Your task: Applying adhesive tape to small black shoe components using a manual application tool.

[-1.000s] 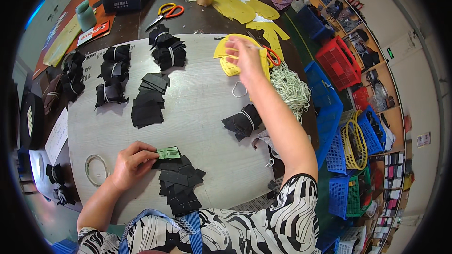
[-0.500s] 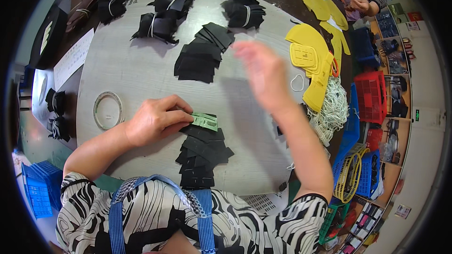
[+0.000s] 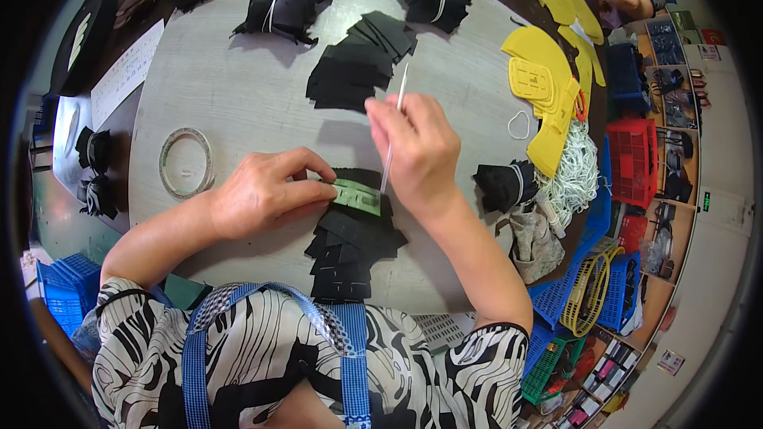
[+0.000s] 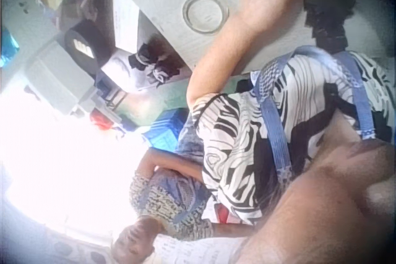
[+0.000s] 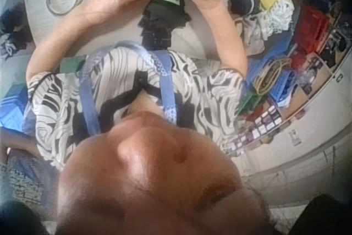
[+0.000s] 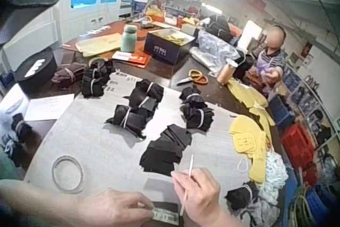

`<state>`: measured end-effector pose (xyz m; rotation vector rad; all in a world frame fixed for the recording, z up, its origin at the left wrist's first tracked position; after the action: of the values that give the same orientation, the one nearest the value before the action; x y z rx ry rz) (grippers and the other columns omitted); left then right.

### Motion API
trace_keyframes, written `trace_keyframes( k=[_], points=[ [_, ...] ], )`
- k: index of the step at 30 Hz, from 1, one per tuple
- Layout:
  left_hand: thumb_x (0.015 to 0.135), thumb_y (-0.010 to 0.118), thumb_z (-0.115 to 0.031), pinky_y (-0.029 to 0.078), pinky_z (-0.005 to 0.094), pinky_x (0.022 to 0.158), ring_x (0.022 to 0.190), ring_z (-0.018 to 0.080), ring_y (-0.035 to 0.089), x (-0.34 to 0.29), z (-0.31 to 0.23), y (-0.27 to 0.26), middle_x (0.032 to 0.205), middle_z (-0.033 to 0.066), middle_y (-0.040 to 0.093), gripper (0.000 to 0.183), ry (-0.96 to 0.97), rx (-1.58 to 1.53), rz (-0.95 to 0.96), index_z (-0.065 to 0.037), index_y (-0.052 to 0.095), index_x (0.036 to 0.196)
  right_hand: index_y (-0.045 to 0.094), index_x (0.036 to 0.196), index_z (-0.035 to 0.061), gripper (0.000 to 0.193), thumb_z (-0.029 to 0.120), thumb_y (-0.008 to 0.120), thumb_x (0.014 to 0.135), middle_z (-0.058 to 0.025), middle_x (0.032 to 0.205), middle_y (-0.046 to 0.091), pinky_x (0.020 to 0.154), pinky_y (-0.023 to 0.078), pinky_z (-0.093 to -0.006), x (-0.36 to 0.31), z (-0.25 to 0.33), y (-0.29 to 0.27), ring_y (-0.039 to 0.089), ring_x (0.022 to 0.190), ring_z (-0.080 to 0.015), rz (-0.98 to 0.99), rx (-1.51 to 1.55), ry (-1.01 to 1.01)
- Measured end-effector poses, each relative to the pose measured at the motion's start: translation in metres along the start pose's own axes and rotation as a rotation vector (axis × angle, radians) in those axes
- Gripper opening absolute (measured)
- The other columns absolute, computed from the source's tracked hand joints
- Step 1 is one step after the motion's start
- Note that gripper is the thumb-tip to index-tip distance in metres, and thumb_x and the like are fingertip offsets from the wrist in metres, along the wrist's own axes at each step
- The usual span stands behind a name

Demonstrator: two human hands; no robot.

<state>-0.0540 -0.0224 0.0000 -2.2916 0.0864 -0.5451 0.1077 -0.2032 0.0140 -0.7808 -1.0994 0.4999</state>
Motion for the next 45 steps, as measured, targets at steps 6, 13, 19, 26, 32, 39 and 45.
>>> trace_keyframes(
  k=[6, 13, 19, 26, 32, 39, 45],
  points=[
    [0.083, 0.081, -0.003, 0.059, 0.0345, 0.062, 0.073, 0.0209, 0.070, -0.006, -0.004, -0.019, 0.116, 0.0081, 0.071, 0.025, -0.013, 0.036, 0.076, -0.009, 0.077, 0.107, 0.075, 0.115, 0.0075, 0.019, 0.014, 0.075, 0.097, -0.0078, 0.093, 0.066, 0.077, 0.055, -0.0352, -0.038, 0.008, -0.016, 0.066, 0.086, -0.0235, 0.152, 0.332, 0.289],
    [0.084, 0.081, -0.001, 0.058, 0.0352, 0.064, 0.073, 0.0218, 0.069, 0.019, 0.016, -0.008, 0.115, 0.0081, 0.070, 0.025, -0.054, 0.154, -0.047, -0.008, 0.077, 0.107, 0.046, 0.150, -0.0016, 0.050, 0.032, 0.054, 0.115, -0.0038, 0.108, 0.062, 0.089, 0.053, -0.0283, -0.047, 0.006, -0.022, 0.059, 0.096, -0.0119, -0.044, 0.971, 0.757],
    [0.085, 0.082, -0.002, 0.058, 0.0348, 0.063, 0.074, 0.0214, 0.070, 0.027, 0.017, -0.002, 0.113, 0.0077, 0.070, 0.023, -0.058, 0.158, -0.060, -0.007, 0.076, 0.106, 0.067, 0.122, -0.0029, 0.024, 0.018, 0.065, 0.111, -0.0060, 0.104, 0.071, 0.090, 0.056, -0.0272, -0.050, 0.009, -0.024, 0.067, 0.090, -0.0102, 0.102, 0.827, 0.788],
    [0.084, 0.082, -0.003, 0.057, 0.0343, 0.063, 0.073, 0.0207, 0.070, 0.026, 0.018, 0.004, 0.113, 0.0072, 0.070, 0.023, -0.083, 0.175, -0.071, -0.008, 0.076, 0.106, 0.074, 0.106, -0.0030, 0.023, 0.016, 0.063, 0.111, -0.0090, 0.090, 0.072, 0.073, 0.054, -0.0283, -0.046, 0.012, -0.020, 0.069, 0.081, -0.0142, 0.093, 0.697, 0.626],
    [0.086, 0.081, -0.007, 0.058, 0.0337, 0.064, 0.075, 0.0192, 0.070, 0.025, 0.020, 0.006, 0.115, 0.0062, 0.069, 0.023, -0.071, 0.194, -0.077, -0.010, 0.075, 0.108, 0.075, 0.103, 0.0001, 0.019, 0.016, 0.066, 0.108, -0.0106, 0.088, 0.072, 0.068, 0.053, -0.0327, -0.041, 0.016, -0.012, 0.069, 0.076, -0.0220, 0.148, 0.560, 0.502],
    [0.083, 0.080, -0.007, 0.059, 0.0341, 0.066, 0.079, 0.0192, 0.071, 0.024, 0.019, 0.005, 0.112, 0.0048, 0.069, 0.027, -0.078, 0.259, -0.036, -0.011, 0.075, 0.109, 0.074, 0.099, 0.0018, 0.014, 0.014, 0.070, 0.104, -0.0103, 0.085, 0.070, 0.066, 0.051, -0.0381, -0.029, 0.019, -0.011, 0.064, 0.072, -0.0285, 0.181, 0.412, 0.385],
    [0.080, 0.080, -0.007, 0.060, 0.0351, 0.067, 0.080, 0.0209, 0.072, 0.029, 0.018, 0.005, 0.111, 0.0056, 0.069, 0.028, -0.050, 0.241, -0.062, -0.010, 0.075, 0.107, 0.072, 0.096, 0.0019, 0.012, 0.012, 0.070, 0.102, -0.0124, 0.085, 0.068, 0.067, 0.051, -0.0401, -0.021, 0.026, -0.004, 0.064, 0.074, -0.0320, 0.187, 0.400, 0.286]
  ],
)
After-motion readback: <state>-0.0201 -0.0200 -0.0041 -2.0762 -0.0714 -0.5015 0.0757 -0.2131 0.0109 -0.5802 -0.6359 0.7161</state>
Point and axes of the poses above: each hand's wrist, its own x-axis towards the middle knuckle, its own y-axis out of the palm, z = x × y, the point moved 1 cm from there along x, towards the middle knuckle
